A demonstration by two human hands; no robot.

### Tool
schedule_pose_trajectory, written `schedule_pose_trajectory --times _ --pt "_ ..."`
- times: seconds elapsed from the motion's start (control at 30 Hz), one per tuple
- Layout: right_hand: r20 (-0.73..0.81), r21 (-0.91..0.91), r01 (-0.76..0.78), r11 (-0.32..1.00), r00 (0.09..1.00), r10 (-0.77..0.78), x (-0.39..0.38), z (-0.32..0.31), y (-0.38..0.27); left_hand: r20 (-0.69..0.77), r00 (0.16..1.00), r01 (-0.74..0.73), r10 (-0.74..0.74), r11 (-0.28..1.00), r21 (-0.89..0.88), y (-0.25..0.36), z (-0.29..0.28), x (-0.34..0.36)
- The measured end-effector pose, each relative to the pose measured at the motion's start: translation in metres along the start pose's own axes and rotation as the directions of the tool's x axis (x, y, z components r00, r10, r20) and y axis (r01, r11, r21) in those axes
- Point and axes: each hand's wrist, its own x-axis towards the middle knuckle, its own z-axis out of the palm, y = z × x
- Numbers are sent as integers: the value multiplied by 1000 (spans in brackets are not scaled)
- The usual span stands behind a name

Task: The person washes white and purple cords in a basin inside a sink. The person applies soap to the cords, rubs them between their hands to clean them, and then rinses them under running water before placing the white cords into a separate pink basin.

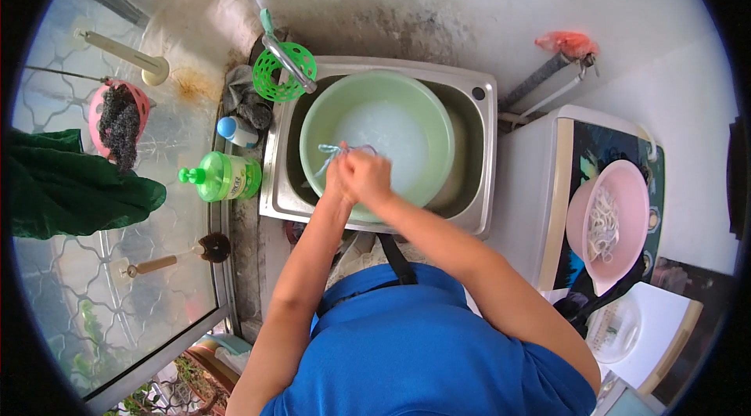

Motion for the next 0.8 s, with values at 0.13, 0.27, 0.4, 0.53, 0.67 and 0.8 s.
schedule_pose_trajectory --times 0.13,0.27,0.4,0.53,0.67,0.8 --pt "-232 106 -254 961 934 273 35 -13 30 -376 926 41 16 989 143 -13 61 5" --pt "-118 79 106 991 988 -96 -9 -14 -34 198 957 195 -212 976 101 6 -4 3" --pt "-219 -32 -256 966 945 243 24 -10 28 -265 962 145 -70 951 274 -21 39 3" --pt "-95 81 -355 931 927 362 46 -21 50 -230 970 153 -80 935 319 -18 52 -3" --pt "39 514 -536 670 795 606 45 -12 50 -276 955 228 -113 874 428 -11 64 3" --pt "189 390 -481 785 877 443 32 -18 30 -269 963 29 27 979 202 -8 58 0"
